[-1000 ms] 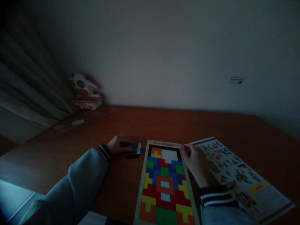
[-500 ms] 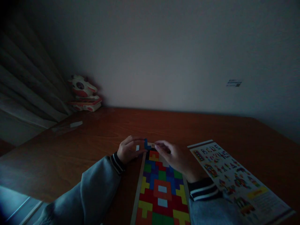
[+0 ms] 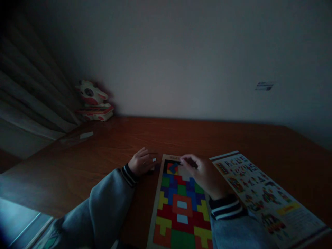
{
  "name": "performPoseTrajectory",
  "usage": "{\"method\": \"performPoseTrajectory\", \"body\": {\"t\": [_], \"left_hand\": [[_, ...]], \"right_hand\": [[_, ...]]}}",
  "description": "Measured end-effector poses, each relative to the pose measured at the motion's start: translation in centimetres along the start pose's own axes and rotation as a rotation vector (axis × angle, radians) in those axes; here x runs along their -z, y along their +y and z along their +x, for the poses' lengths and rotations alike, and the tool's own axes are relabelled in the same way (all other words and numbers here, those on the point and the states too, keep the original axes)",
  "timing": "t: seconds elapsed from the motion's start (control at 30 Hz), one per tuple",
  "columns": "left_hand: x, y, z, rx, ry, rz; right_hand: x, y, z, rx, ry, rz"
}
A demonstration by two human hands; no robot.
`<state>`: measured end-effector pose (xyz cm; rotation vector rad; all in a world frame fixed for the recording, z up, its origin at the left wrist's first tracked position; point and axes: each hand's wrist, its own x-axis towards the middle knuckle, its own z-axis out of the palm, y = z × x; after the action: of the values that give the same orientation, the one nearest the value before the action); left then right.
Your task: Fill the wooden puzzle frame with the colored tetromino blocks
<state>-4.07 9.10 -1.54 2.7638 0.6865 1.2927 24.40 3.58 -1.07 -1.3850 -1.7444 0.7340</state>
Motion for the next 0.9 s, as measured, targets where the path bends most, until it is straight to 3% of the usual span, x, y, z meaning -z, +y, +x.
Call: {"method": "performPoseTrajectory", "body": {"t": [0.13,0.27,0.5,0.67,0.9], "left_hand": [[2.6,-1.9,-2.5,-0.006,-0.189,-0.027],[3.6,-2.3,-4.5,-0.007,-0.224,-0.067],[2.5,-1.8,-5.2,-0.001,-0.243,-0.114],[2.1,-1.0,-4.3,0.097,-0.245,-0.196],[0.1,0.0,-2.7,0.287,-0.113,-0.267]], "right_hand": [[0.7,1.1,0.0,0.032,0.005,-0.080],[0.5,0.1,-0.2,0.160,-0.122,-0.249],[-0.8,0.0,-0.3,0.308,-0.132,-0.400],[-1.5,0.4,0.0,0.309,-0.129,-0.504],[-2.5,0.7,0.3,0.343,-0.088,-0.517]]}}
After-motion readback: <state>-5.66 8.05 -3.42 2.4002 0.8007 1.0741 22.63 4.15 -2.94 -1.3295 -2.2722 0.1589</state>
